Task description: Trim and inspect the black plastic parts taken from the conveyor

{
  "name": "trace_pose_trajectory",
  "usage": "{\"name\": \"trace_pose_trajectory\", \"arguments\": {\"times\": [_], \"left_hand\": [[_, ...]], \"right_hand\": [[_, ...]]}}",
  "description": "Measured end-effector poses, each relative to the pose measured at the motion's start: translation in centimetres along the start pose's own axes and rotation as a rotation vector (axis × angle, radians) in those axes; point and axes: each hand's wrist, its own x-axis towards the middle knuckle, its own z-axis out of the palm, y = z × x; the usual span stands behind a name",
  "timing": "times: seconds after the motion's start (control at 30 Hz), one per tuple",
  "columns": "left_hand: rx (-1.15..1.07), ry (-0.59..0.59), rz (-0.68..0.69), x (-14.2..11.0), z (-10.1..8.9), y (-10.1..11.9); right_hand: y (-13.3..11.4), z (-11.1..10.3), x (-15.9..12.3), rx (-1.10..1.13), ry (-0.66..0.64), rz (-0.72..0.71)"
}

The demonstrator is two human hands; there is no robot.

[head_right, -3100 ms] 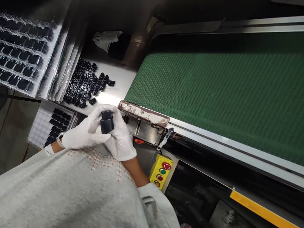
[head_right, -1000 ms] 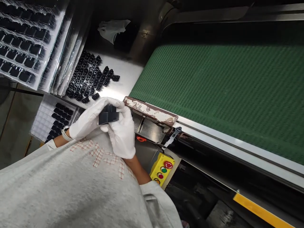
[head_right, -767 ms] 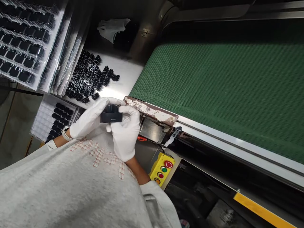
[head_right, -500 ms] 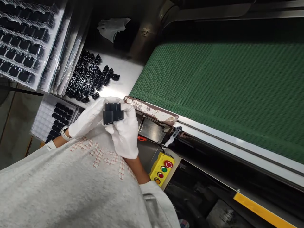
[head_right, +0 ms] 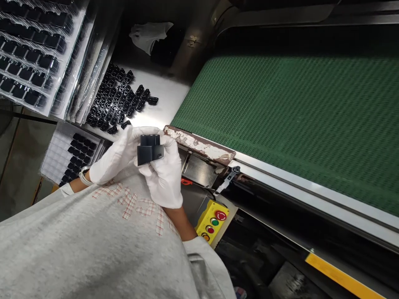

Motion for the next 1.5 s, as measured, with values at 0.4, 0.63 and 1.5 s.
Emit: {"name": "trace_pose_trajectory", "arguments": {"times": [0.4, 0.63, 1.5], "left_hand": [[-0.035, -0.002, 0.035, 0.2, -0.1, -0.5], [0.175, 0.072, 0.031, -0.2, -0.5, 0.5], [0.132, 0.278, -0.141, 0.2, 1.1, 2.7]], "right_hand": [[0.1, -0.6, 0.6, 0.288, -0.086, 0.264], [0.7, -1.2, 0.5, 0.242, -0.339, 0.433], [1.7, -1.1, 0.3, -0.052, -0.218, 0.434]]}}
